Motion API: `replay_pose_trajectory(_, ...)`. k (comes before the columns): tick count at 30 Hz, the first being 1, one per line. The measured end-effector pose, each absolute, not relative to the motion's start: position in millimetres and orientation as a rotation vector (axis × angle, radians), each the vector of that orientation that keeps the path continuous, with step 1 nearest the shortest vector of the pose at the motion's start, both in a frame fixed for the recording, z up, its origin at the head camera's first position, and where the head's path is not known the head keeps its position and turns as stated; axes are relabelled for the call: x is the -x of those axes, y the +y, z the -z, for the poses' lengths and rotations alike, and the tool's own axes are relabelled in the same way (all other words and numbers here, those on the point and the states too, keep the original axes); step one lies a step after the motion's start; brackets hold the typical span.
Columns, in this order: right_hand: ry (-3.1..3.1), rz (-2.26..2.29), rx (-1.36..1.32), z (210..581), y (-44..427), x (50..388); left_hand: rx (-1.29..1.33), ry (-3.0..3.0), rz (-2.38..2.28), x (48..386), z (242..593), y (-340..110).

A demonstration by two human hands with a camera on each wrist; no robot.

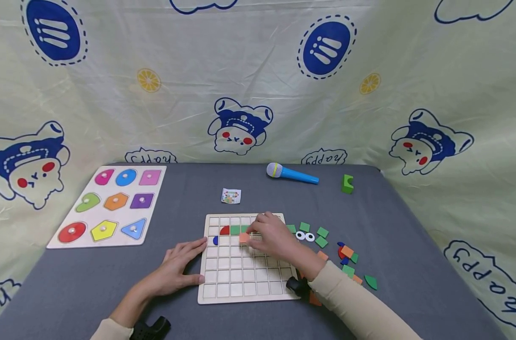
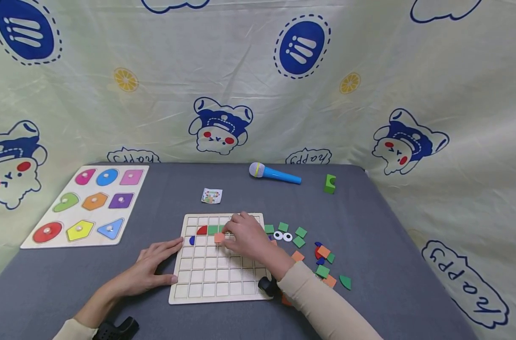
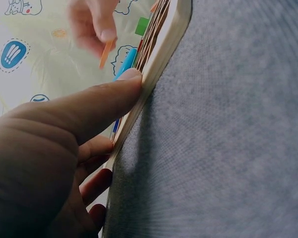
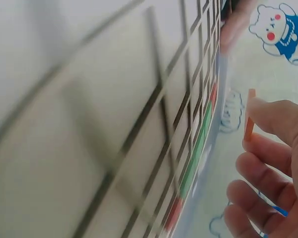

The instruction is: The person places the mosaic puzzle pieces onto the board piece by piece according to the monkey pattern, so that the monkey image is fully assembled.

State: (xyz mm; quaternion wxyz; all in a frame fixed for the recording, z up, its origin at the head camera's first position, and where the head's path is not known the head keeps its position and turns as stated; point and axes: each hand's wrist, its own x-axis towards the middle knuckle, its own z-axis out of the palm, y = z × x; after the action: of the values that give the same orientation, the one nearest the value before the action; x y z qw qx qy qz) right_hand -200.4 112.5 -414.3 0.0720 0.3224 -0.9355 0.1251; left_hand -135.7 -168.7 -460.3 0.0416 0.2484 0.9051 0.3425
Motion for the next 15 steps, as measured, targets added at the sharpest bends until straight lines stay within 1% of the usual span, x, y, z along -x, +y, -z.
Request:
replay_pose_trajectory(7, -2.87, -0.294, -0.984, 417.6, 80.1, 206.3, -0.764, 2.778, -1.041, 135.4, 460.6, -168.3)
replay_pose_trajectory(15, -2.939, -0.191, -0.976, 420.3, 62.3, 211.9, -0.773, 2.783, -1.038, 135.3, 460.5, -168.6)
